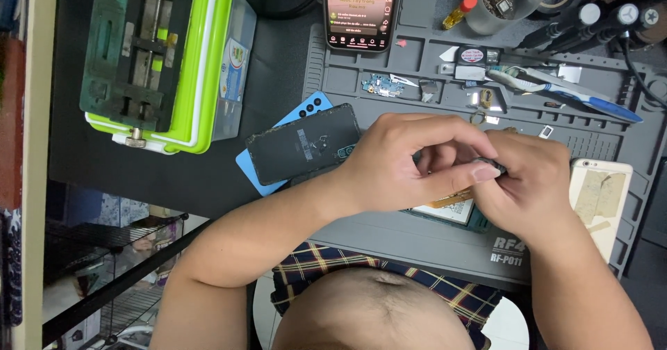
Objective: Using a precision screwdriver to remove and install small screws and components during a mobile phone repair.
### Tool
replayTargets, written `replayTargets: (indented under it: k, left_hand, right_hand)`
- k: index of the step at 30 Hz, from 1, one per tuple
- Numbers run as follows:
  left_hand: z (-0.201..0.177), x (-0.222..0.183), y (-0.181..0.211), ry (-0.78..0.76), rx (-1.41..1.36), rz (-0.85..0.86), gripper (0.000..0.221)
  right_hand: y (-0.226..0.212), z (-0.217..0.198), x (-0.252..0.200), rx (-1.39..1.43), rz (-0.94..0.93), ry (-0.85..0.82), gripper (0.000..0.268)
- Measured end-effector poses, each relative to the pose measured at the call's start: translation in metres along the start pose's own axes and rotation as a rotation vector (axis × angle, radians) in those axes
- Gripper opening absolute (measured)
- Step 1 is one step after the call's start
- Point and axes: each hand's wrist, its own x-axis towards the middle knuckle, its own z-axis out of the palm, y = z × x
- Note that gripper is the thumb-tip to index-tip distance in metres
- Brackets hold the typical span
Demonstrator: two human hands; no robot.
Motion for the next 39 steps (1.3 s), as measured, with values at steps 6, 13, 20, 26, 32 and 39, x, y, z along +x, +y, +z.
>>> replayTargets:
  k: [6,13,20,26,32,39]
  left_hand:
    - [-0.001,-0.002,-0.002,-0.021,-0.016,-0.01,0.014]
    - [-0.011,0.013,0.006,0.026,0.082,0.198,0.034]
    - [-0.021,0.02,-0.006,0.148,0.533,0.162,0.027]
    - [-0.028,0.026,-0.025,0.042,0.635,0.034,0.029]
    - [-0.058,0.049,-0.039,-0.013,0.628,0.129,0.027]
    - [-0.039,0.032,-0.039,0.129,0.774,0.07,0.027]
  right_hand:
    - [0.003,0.001,-0.001,-0.051,0.073,-0.035,0.039]
    - [-0.005,-0.005,0.009,-0.027,0.234,0.032,0.055]
    - [-0.005,-0.005,0.01,-0.067,0.201,0.025,0.057]
    - [-0.009,-0.007,0.012,-0.071,0.186,-0.043,0.054]
    - [-0.02,-0.009,0.013,-0.06,0.197,-0.104,0.052]
    - [-0.018,-0.008,0.01,-0.067,0.125,-0.088,0.051]
